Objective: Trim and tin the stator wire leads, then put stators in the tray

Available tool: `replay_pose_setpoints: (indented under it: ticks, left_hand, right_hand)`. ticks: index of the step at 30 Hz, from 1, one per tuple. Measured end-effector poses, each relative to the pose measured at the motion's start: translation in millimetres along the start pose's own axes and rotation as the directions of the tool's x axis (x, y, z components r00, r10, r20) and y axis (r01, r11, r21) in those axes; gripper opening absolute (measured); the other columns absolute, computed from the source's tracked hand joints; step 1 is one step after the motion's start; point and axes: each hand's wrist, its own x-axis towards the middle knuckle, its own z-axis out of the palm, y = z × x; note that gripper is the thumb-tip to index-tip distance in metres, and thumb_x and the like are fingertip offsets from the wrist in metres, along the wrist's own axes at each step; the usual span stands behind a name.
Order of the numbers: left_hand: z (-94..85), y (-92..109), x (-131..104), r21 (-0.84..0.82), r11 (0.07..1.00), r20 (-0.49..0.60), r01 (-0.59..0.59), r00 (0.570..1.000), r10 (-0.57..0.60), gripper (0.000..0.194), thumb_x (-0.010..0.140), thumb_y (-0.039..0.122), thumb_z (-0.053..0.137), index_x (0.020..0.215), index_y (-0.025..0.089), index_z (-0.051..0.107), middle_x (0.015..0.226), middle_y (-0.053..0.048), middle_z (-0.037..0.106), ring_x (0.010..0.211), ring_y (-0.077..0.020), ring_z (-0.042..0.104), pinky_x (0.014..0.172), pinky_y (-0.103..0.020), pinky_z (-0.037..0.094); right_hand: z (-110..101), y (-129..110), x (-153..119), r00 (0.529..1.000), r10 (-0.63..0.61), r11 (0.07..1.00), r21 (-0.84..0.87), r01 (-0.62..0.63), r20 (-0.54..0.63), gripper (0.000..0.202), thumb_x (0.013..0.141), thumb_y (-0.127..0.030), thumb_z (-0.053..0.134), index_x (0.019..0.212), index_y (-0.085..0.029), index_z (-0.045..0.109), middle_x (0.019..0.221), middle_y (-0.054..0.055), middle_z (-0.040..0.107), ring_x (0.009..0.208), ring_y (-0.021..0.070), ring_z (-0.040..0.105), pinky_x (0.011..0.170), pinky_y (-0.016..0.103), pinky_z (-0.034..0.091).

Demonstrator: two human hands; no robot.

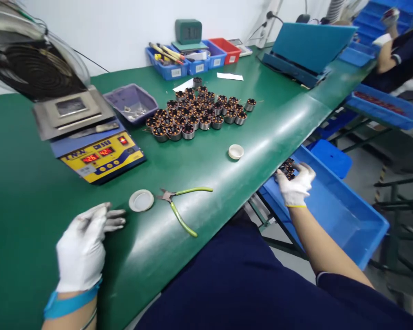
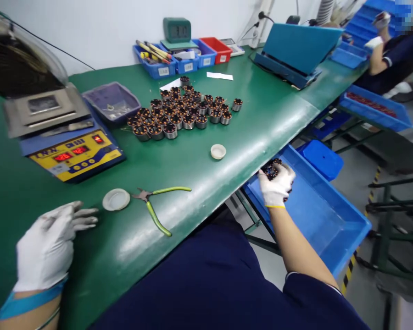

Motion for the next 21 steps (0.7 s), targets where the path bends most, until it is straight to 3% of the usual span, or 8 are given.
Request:
replay_pose_setpoints:
  ticks: [3,5,6,9,11,14,18,21]
  left_hand:
    - [0.7,7,-1,-0.094,0.993,-0.022,0.069,0.997,-0.071,0.04,0.078,0.048,0.077,0.1,0.016,0.068,0.08,-0.006,0.075,0.065,-0.0231,0.072,0.062,-0.035,0.06]
    - [0.9,11,-2,-0.1,0.991,-0.016,0.09,0.996,-0.092,0.038,0.079,0.047,0.078,0.099,0.016,0.068,0.081,-0.005,0.075,0.066,-0.0221,0.072,0.064,-0.034,0.059]
    - [0.7,12,-3,-0.104,0.99,-0.014,0.095,0.995,-0.097,0.038,0.079,0.048,0.078,0.099,0.017,0.068,0.081,-0.005,0.075,0.067,-0.0218,0.072,0.064,-0.034,0.059]
    - [-0.6,11,-5,-0.123,0.988,-0.027,0.09,0.995,-0.094,0.045,0.078,0.055,0.078,0.099,0.017,0.068,0.082,-0.006,0.075,0.066,-0.0214,0.071,0.064,-0.034,0.059]
    - [-1.5,9,-5,-0.14,0.987,-0.03,0.084,0.996,-0.089,0.05,0.076,0.059,0.079,0.1,0.016,0.068,0.082,-0.007,0.075,0.066,-0.0207,0.071,0.063,-0.034,0.059]
    - [-0.9,10,-8,-0.141,0.987,-0.034,0.071,0.996,-0.077,0.052,0.075,0.058,0.08,0.1,0.014,0.069,0.081,-0.007,0.076,0.066,-0.0184,0.071,0.064,-0.031,0.06]
    - [3.2,19,-22,-0.203,0.979,-0.115,-0.005,0.993,-0.018,0.046,0.081,0.054,0.077,0.099,0.013,0.069,0.081,-0.007,0.075,0.064,-0.0162,0.07,0.063,-0.028,0.059]
    - [7.0,27,-38,-0.291,0.956,-0.122,-0.039,0.992,0.003,0.043,0.086,0.052,0.075,0.105,0.014,0.067,0.085,-0.007,0.076,0.06,-0.0155,0.068,0.054,-0.026,0.056]
  right_hand:
    - [44,-91,20,0.938,-0.304,0.95,0.13,0.284,0.167,0.066,0.07,-0.061,0.074,0.121,-0.022,0.061,0.136,0.012,0.056,0.131,0.0323,0.054,0.116,0.051,0.045]
    - [76,-156,33,0.736,-0.572,0.82,0.225,0.526,0.363,0.064,0.08,-0.055,0.071,0.132,-0.02,0.059,0.145,0.016,0.054,0.138,0.0322,0.049,0.118,0.05,0.042]
    - [92,-186,39,0.646,-0.626,0.773,0.239,0.588,0.436,0.065,0.081,-0.052,0.073,0.136,-0.02,0.057,0.15,0.017,0.051,0.141,0.0332,0.046,0.119,0.05,0.039]
    - [130,-252,50,0.496,-0.6,0.726,0.167,0.667,0.628,0.062,0.083,-0.038,0.076,0.136,-0.013,0.058,0.156,0.022,0.044,0.144,0.0402,0.04,0.118,0.055,0.035]
    - [145,-272,51,0.473,-0.542,0.73,0.109,0.675,0.695,0.048,0.089,-0.031,0.069,0.13,-0.007,0.061,0.149,0.026,0.048,0.141,0.0425,0.041,0.116,0.06,0.033]
    - [149,-272,44,0.493,-0.504,0.757,0.087,0.648,0.709,0.033,0.095,-0.023,0.058,0.121,-0.005,0.066,0.141,0.026,0.054,0.135,0.0419,0.047,0.112,0.061,0.037]
    - [114,-261,16,0.533,-0.533,0.806,0.204,0.556,0.657,0.025,0.087,-0.024,0.067,0.11,-0.013,0.069,0.14,0.021,0.057,0.126,0.0402,0.056,0.103,0.057,0.049]
    - [73,-272,-21,0.484,-0.748,0.662,0.563,0.495,0.454,0.019,0.087,-0.03,0.07,0.103,-0.02,0.067,0.142,0.016,0.057,0.128,0.0347,0.058,0.103,0.052,0.052]
